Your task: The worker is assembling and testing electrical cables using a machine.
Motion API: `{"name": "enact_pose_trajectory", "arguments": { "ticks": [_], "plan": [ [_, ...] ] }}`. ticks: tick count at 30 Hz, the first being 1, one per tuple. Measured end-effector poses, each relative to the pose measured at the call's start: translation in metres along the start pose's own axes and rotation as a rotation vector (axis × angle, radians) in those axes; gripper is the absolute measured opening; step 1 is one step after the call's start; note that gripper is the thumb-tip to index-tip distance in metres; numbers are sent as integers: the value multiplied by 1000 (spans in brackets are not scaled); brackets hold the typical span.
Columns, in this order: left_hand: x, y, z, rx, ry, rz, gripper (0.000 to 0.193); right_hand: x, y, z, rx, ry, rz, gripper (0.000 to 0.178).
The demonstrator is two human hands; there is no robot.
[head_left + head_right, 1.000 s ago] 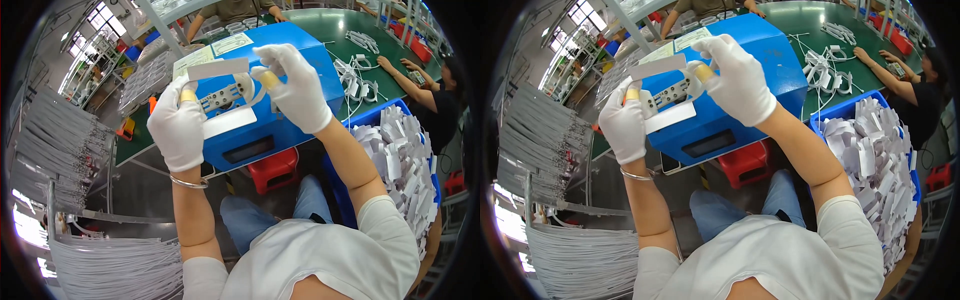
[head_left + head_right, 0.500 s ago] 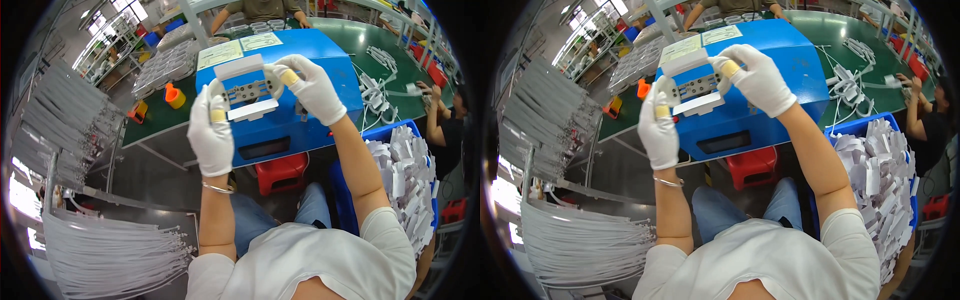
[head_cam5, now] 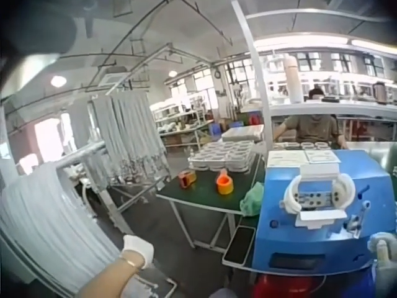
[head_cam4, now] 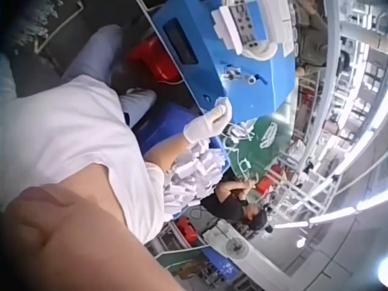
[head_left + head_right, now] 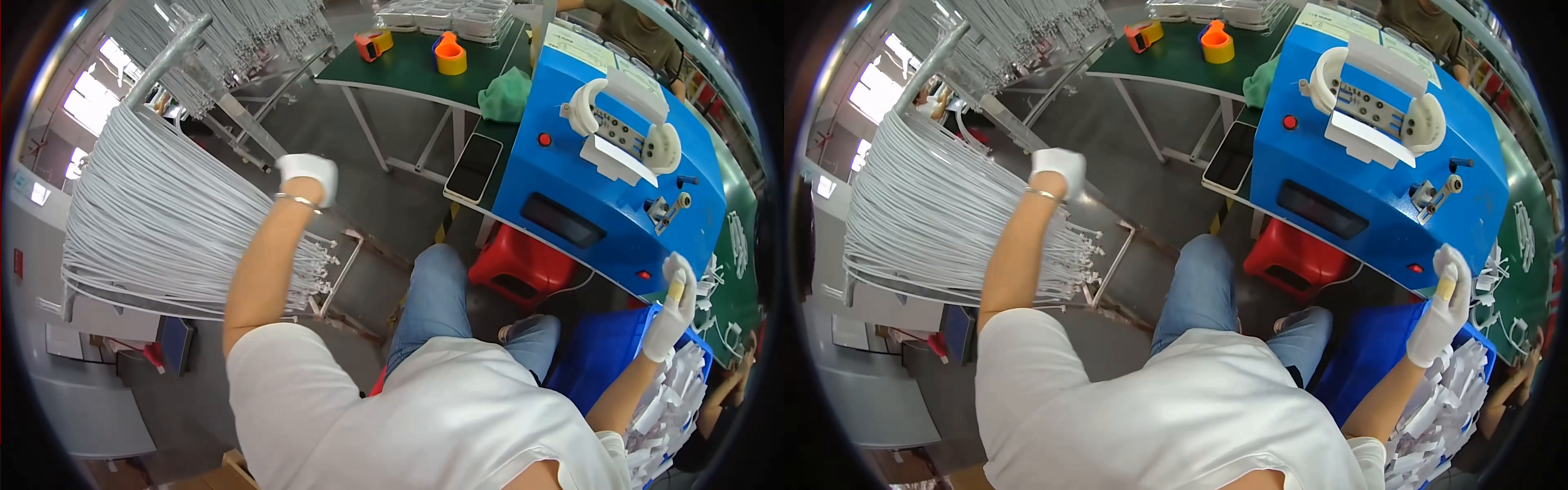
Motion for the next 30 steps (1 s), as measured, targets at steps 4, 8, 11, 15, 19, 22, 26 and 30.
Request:
{"name": "enact_pose_trajectory", "arguments": {
  "ticks": [4,8,11,15,19,22,26,30],
  "plan": [
    [46,-41,8,207,184,160,33,-14,4,-11,45,-66,23,27],
    [42,-34,3,134,119,95,26,0,-13,-11,63,-31,22,27],
    [37,-36,1,168,21,153,22,16,-32,-21,146,-43,68,23],
    [50,-56,16,131,50,143,21,18,-39,-31,195,-48,110,20],
    [17,0,-18,-6,-22,4,19,19,-33,-40,223,-96,69,18],
    [-8,25,-28,-89,-146,-31,13,28,-44,-48,333,-42,39,19],
    [-37,52,-53,-18,-639,-598,12,43,-73,-70,491,-3,101,17],
    [-80,66,-75,161,-942,-952,14,55,-94,-87,651,5,200,15]
  ]
}}
Point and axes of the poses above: each hand's wrist, its own z-axis towards the middle knuckle, its own y-axis out of the back of the hand, x = y × z, the point moved 6 cm from there along z, towards the middle knuckle, and after that the axes turned 13 degrees about y, right-handed, at the moved point
